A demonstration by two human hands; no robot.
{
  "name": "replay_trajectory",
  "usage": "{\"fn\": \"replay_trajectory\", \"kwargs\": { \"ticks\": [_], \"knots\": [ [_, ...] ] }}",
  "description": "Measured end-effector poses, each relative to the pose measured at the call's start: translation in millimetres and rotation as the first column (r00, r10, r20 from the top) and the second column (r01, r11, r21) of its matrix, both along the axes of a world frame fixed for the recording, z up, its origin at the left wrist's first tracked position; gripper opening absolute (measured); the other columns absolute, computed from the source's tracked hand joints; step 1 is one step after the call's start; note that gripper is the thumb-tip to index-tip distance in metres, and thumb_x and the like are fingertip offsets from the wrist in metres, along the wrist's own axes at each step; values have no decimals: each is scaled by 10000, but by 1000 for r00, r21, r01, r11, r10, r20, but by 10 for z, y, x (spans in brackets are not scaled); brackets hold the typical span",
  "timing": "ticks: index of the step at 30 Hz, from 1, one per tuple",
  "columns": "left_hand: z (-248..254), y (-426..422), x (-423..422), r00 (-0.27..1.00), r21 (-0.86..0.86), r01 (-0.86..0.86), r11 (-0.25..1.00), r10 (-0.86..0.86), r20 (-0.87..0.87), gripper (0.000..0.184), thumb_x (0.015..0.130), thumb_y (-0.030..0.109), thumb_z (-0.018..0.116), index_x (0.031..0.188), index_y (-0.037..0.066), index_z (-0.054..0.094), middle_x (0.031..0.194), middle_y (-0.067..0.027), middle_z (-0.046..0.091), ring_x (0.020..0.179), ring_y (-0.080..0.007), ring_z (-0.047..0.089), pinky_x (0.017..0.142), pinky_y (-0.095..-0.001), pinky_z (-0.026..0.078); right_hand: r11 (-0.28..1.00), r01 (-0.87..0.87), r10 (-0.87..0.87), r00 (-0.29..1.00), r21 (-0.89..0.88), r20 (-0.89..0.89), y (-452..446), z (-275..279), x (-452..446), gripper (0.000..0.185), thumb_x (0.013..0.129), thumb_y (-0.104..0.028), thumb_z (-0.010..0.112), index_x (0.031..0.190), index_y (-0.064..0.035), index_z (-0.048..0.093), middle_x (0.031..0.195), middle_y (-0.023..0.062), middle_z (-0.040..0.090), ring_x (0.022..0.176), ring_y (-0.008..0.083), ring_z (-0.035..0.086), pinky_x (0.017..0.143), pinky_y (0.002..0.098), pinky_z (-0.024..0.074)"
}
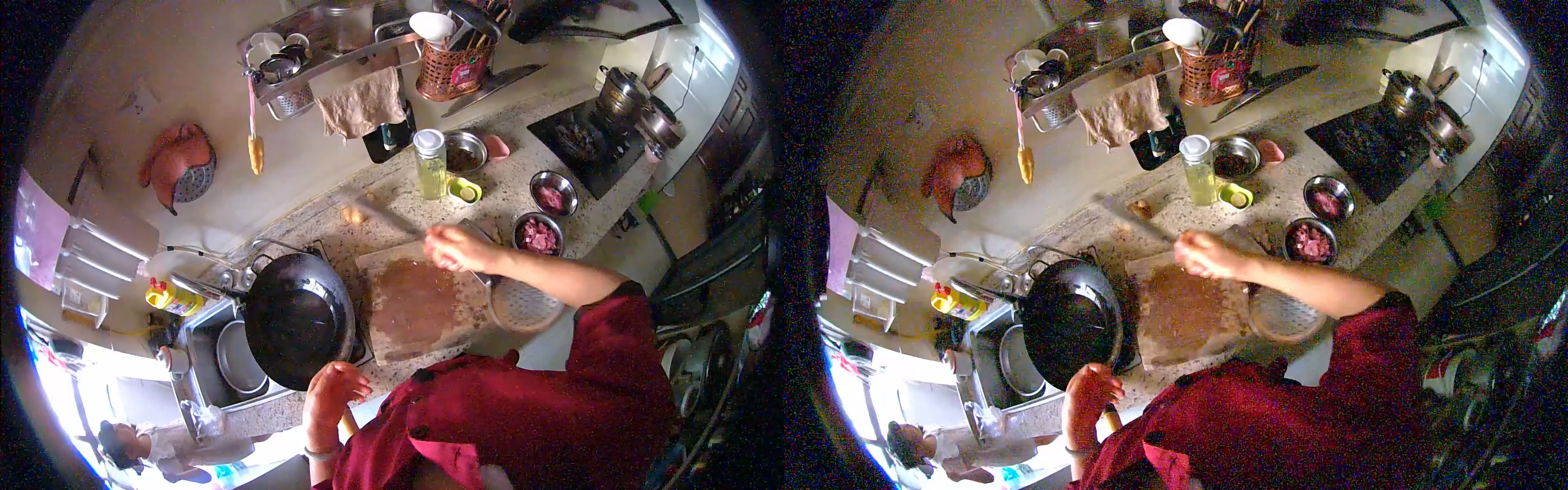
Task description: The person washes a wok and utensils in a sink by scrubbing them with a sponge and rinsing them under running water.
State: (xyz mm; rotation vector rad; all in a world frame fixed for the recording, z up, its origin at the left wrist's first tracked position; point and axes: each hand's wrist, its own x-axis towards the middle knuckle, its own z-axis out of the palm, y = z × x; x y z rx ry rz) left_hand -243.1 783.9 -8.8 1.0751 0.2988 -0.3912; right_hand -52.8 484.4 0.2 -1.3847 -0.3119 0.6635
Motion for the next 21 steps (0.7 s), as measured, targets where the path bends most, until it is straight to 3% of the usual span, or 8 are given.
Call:
{"fn": "replay_trajectory", "kwargs": {
  "ticks": [2,5,8,11,12,18,20,21],
  "knots": [
    [-237,81,-48,997,-37,-46,998,44,-70,314,876,345,419,918,50,517,809,-144,607,685,-239,614,551,-288,488,979,186,-195,973,-80,-122,-272,-124,239,265,905,-362,396,790,-126,435,555,-30,394,377,33,278,302,185,174],
    [-358,61,-77,983,-75,-113,991,101,-151,282,875,326,433,908,60,522,805,-138,603,688,-229,612,550,-283,486,981,191,-180,959,31,-220,-354,-252,535,293,906,-358,390,737,-122,431,540,-29,383,375,41,286,306,186,185],
    [-275,-93,-29,974,-93,-162,982,144,-175,222,877,271,443,889,67,530,802,-118,597,674,-211,602,549,-269,480,916,358,-283,895,179,-345,-41,-344,882,318,912,-357,362,717,-113,424,527,-28,366,373,52,282,317,190,191],
    [-291,-135,-26,979,-1,-166,986,164,-124,223,882,263,434,887,62,530,814,-115,597,702,-198,592,580,-261,480,766,560,-408,804,318,-433,319,-452,1268,296,914,-357,358,738,-126,414,527,-25,371,380,63,296,323,207,202],
    [-310,-125,-42,978,-41,-174,984,168,-120,220,882,259,433,892,63,532,809,-109,597,707,-200,591,586,-264,476,704,627,-470,763,333,-443,411,-434,1357,293,915,-358,356,739,-130,414,523,-24,372,376,70,299,324,212,206],
    [-518,18,-359,921,47,-318,947,321,-222,207,872,264,461,900,76,544,783,-75,590,705,-195,588,573,-264,463,395,722,-591,673,568,-445,674,-457,2214,310,885,-372,415,681,-138,405,508,-20,395,379,92,356,328,227,261],
    [-565,26,-452,895,-65,-371,926,338,-291,195,859,257,487,912,81,551,780,-61,588,706,-183,582,571,-257,448,394,637,-533,746,663,-400,703,-491,2359,276,898,-359,402,772,-114,402,592,0,403,458,112,353,394,239,293],
    [-547,-4,-476,877,-7,-379,926,357,-321,196,860,256,485,914,78,549,784,-62,587,708,-182,580,574,-256,446,375,653,-549,728,658,-410,757,-524,2388,272,896,-356,407,773,-114,396,595,1,399,461,112,351,394,237,289]
  ]
}}
